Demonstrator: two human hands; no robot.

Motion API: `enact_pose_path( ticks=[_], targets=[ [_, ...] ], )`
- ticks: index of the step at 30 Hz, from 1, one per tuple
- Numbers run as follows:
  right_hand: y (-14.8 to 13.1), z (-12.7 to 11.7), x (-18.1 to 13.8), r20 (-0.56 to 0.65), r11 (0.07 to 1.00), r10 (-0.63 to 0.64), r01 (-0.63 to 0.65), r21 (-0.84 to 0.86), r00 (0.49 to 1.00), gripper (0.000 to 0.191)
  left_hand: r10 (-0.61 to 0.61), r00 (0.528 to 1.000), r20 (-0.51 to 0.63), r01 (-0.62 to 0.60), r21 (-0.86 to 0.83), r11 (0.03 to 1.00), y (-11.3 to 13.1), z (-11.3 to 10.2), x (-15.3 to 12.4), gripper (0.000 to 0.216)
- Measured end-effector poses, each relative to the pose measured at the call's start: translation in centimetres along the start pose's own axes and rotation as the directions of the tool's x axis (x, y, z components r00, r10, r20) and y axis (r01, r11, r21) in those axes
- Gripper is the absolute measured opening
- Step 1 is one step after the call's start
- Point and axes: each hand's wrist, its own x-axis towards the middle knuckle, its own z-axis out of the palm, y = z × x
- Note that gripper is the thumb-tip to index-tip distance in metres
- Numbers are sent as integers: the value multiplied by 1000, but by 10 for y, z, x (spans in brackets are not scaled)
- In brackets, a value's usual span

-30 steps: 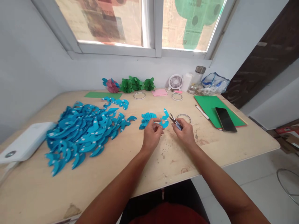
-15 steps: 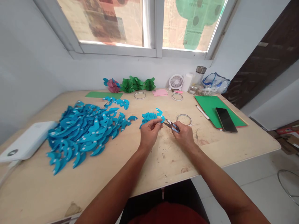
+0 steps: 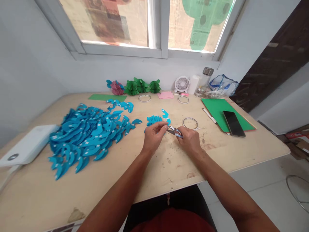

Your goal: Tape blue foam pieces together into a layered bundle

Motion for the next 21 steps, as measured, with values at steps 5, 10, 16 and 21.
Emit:
enact_pose_path(
  ticks=[5,10,16,21],
  targets=[
    [-1,0,0,35,999,-26,28,-41,999,20,50,996,80,-55,66,996,0,-2,1,20],
    [-1,0,-1,44,998,-29,31,-51,999,19,41,991,130,-52,85,995,1,-3,1,18],
    [-2,-1,0,64,998,-36,39,-44,997,20,33,993,117,-46,115,992,1,-3,2,11],
    [-4,-2,0,76,998,-47,50,-39,996,20,25,994,110,-40,132,990,5,-4,1,9]
  ],
)
